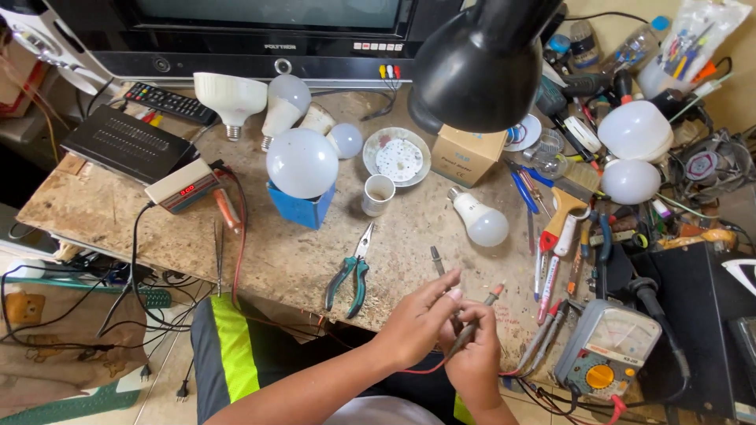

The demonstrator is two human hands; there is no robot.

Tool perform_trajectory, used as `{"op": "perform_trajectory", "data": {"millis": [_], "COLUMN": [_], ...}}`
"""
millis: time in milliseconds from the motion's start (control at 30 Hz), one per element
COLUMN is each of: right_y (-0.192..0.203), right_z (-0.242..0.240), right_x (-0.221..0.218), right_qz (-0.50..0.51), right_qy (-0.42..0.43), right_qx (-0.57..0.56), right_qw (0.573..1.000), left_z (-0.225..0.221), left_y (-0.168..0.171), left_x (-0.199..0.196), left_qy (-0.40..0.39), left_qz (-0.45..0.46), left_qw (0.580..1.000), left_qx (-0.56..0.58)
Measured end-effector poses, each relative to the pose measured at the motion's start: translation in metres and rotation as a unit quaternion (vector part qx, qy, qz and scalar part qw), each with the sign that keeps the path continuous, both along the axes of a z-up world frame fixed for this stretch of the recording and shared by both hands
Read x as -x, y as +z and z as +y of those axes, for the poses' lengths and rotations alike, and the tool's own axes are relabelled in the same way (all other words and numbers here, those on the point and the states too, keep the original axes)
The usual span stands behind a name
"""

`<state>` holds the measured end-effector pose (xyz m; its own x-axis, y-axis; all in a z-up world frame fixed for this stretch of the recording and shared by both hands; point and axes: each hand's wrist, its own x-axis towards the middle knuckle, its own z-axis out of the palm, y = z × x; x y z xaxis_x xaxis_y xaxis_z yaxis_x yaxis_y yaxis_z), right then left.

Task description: Testing and repairing light bulbs and electronic components at a workbench using a soldering iron and multimeter.

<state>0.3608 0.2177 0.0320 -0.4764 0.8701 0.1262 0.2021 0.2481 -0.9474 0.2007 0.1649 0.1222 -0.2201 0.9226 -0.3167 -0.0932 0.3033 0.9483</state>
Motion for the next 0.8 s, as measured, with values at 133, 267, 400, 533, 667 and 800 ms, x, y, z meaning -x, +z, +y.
{"op": "perform_trajectory", "data": {"millis": [133,267,400,533,667,800], "right_y": [0.012,0.026,0.017,0.02,0.036,0.044], "right_z": [0.01,0.012,0.015,0.01,-0.002,0.021], "right_x": [0.0,0.004,0.005,0.007,0.012,0.013], "right_qz": [0.003,-0.043,-0.043,-0.056,-0.007,-0.017], "right_qy": [0.002,-0.001,0.005,0.014,0.036,-0.025], "right_qx": [-0.081,-0.161,-0.166,-0.164,-0.12,-0.144], "right_qw": [0.997,0.986,0.985,0.985,0.992,0.989], "left_z": [0.005,0.009,0.01,-0.001,-0.023,-0.043], "left_y": [-0.012,-0.029,-0.044,-0.043,-0.029,-0.016], "left_x": [-0.002,-0.003,-0.002,0.0,0.013,0.028], "left_qy": [-0.031,-0.026,-0.037,0.01,0.095,0.095], "left_qz": [0.055,0.113,0.143,0.162,0.116,0.105], "left_qw": [0.997,0.99,0.985,0.978,0.979,0.985], "left_qx": [-0.04,-0.086,-0.091,-0.134,-0.136,-0.097]}}
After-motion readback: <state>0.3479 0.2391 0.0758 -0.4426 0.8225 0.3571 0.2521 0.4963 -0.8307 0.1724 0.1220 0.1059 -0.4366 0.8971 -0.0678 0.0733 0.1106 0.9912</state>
